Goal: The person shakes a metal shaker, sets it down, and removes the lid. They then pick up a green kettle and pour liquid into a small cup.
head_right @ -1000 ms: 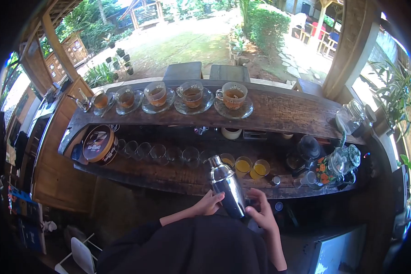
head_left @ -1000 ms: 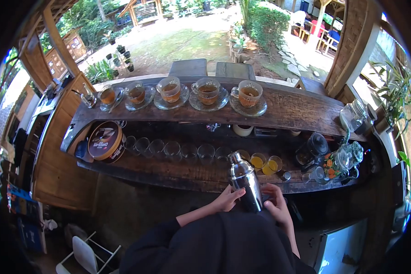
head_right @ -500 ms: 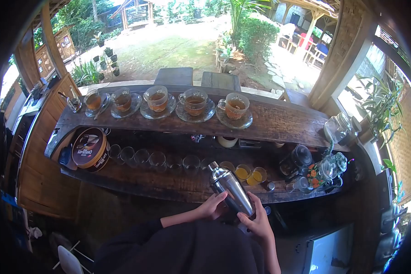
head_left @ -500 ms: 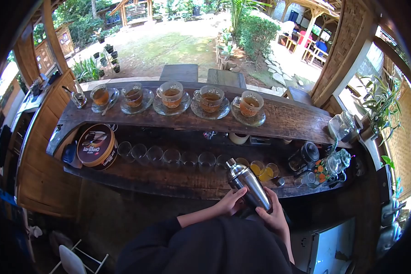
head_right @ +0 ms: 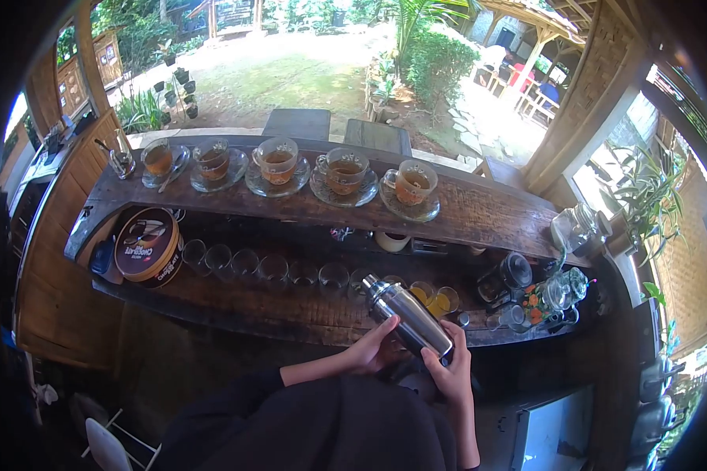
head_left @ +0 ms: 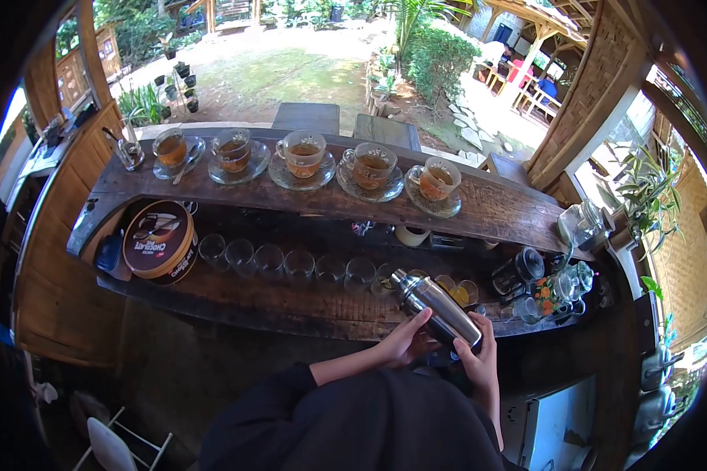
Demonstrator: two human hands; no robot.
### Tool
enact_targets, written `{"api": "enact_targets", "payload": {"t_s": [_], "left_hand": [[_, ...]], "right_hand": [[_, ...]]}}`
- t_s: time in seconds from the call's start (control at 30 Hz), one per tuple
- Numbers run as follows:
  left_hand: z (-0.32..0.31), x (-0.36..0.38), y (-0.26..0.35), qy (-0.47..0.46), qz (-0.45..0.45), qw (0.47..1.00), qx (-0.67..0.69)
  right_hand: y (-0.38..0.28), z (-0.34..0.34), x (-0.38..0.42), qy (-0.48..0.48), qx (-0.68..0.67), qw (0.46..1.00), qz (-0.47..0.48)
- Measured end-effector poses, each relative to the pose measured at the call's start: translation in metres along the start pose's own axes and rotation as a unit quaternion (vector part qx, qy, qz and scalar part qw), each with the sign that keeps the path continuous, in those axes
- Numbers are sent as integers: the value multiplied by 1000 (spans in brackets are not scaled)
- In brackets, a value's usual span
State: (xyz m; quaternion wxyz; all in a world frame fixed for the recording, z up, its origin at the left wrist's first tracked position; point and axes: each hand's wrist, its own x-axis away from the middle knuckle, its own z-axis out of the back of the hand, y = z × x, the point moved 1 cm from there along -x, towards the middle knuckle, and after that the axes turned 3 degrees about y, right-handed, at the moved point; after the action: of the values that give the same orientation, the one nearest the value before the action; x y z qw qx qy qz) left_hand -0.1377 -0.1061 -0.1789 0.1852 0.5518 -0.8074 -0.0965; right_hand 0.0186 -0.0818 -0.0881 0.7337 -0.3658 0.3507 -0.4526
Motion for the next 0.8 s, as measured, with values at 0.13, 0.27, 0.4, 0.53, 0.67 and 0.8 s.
{"api": "enact_targets", "payload": {"t_s": [0.13, 0.27, 0.4, 0.53, 0.67, 0.8], "left_hand": [[0, -6, 0, -31, -1, 999, 29], [-13, -2, 6, -28, -7, 996, 90], [-12, -8, 5, -63, -30, 990, 119], [-17, -9, 8, -53, -37, 986, 151], [-21, -12, 12, -44, -31, 981, 186], [-22, -14, 13, -41, -45, 981, 184]], "right_hand": [[-7, 0, -5, 0, -3, 1000, 4], [-12, -1, -10, 9, -38, 999, -15], [-19, -1, -18, 1, -15, 1000, -11], [-24, 2, -28, 3, 42, 998, 46], [-33, 5, -39, -16, 52, 998, 29], [-41, 6, -49, -28, 89, 994, 65]]}}
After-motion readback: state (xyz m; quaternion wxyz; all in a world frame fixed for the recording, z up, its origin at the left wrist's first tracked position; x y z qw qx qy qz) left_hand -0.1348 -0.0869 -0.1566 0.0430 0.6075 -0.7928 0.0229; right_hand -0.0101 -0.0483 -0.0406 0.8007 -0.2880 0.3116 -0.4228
